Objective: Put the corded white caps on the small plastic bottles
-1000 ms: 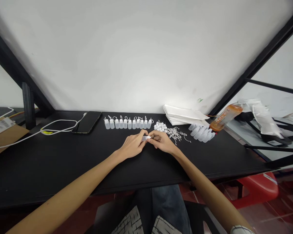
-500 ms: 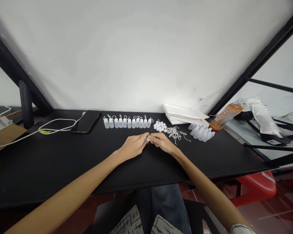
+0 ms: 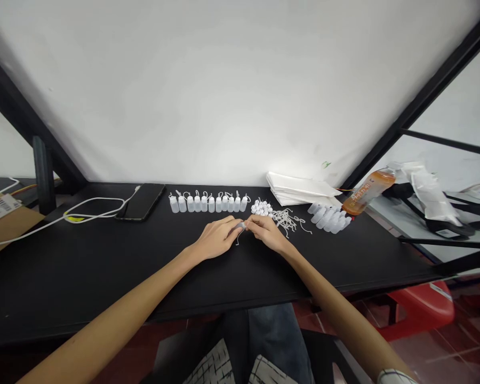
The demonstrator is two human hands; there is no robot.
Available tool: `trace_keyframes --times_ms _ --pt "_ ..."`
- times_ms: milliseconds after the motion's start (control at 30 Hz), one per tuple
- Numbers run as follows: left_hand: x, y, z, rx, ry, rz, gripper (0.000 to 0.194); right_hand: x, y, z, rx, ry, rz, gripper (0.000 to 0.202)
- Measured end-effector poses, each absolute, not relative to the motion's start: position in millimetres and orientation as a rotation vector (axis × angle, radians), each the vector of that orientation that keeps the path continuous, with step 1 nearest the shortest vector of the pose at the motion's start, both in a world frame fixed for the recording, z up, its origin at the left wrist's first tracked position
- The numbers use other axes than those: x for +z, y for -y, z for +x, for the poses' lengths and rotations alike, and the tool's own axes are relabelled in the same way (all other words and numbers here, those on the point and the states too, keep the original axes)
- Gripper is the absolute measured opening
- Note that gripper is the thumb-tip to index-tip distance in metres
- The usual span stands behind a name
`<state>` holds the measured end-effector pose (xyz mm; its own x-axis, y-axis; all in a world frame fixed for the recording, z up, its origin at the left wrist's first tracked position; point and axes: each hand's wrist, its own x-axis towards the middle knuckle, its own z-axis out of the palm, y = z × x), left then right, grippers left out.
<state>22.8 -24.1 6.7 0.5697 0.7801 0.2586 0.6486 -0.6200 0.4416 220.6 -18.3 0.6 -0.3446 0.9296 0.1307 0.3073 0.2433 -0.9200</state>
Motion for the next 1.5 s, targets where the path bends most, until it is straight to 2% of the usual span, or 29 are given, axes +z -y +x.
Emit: trace_keyframes --times_ms 267,567,767,933,1133,1367,1500 --pt "-1 20 22 0.817 -1.035 2.630 0.026 -6 17 217 1.191 1.728 -1.155 0.047" --pt "-5 17 27 1.178 -0.980 2.912 0.032 1 26 203 1.379 1.414 -1.027 0.054" --pt "-10 14 29 1.325 -1.054 2.566 0.026 5 22 206 1.219 1.344 -1.056 0.054" --pt "-12 12 24 1.248 -1.132 2.236 0.029 6 19 213 1.006 1.315 -1.118 0.043" --pt "-10 17 25 1.073 -1.032 2.139 0.032 3 17 210 1.118 1.319 -1.070 0.041" --pt "3 22 23 0.958 -1.034 2.117 0.018 4 18 210 1.070 1.343 -1.006 0.034" --pt "4 23 23 0.926 -0.992 1.969 0.023 5 21 209 1.183 1.382 -0.970 0.036"
